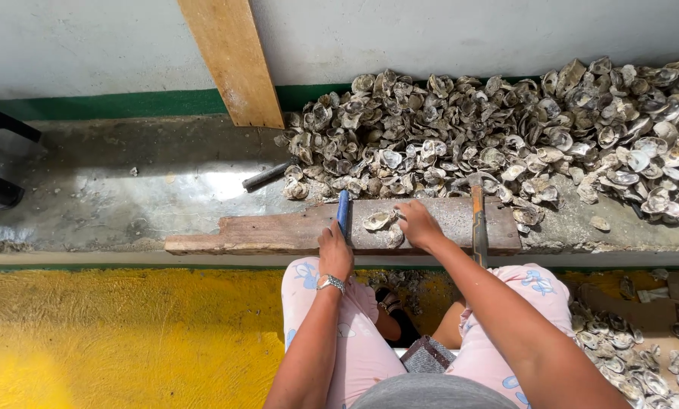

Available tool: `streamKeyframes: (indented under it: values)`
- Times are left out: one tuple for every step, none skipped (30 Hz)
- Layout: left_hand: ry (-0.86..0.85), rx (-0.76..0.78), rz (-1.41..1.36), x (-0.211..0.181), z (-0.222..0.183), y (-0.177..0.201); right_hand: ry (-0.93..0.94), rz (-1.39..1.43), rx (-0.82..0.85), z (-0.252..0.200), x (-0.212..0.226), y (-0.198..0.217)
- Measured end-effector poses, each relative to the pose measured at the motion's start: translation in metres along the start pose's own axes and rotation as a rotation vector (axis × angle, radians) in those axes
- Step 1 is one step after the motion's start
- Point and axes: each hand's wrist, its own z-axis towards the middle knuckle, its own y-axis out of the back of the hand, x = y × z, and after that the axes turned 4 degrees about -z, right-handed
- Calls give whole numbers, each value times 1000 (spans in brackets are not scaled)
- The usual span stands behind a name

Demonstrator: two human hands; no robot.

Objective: Hammering oyster shells on a wooden board to process them.

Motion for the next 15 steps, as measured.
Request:
streamKeyframes:
  values:
    - [-2, -1, 3, -4, 1, 9, 1, 4, -2, 8, -1, -9]
    - [18, -36, -69, -8, 3, 17, 113, -84, -75, 16, -3, -19]
    - [39, -70, -145, -13, 2, 25, 223, -174, -146, 22, -5, -29]
    - [39, -69, -145, -16, 3, 34, 222, -173, -146, 27, -10, -32]
    - [89, -64, -223, -20, 3, 43, 234, -193, -157, 30, -16, -35]
    - [140, -58, -301, -23, 2, 51, 245, -213, -168, 34, -23, -38]
    - [140, -55, -304, -23, 2, 54, 241, -215, -167, 26, -22, -26]
    - [135, -66, -331, -23, 1, 57, 151, -112, -169, 19, -21, -14]
    - [131, -77, -358, -23, 0, 59, 60, -9, -171, 11, -20, -2]
    - [130, -74, -361, -25, 1, 61, 55, -11, -171, -7, -32, 15]
    - [162, -51, -391, -26, 1, 63, 47, 15, -223, -25, -44, 32]
    - [193, -28, -420, -28, 0, 65, 39, 42, -275, -43, -56, 50]
    - [196, -22, -422, -23, -1, 57, 33, 40, -272, -68, -75, 66]
    - [117, -72, -413, -18, -2, 49, -52, -22, -331, -94, -95, 83]
    - [34, -126, -405, -14, -1, 42, -135, -84, -394, -118, -114, 101]
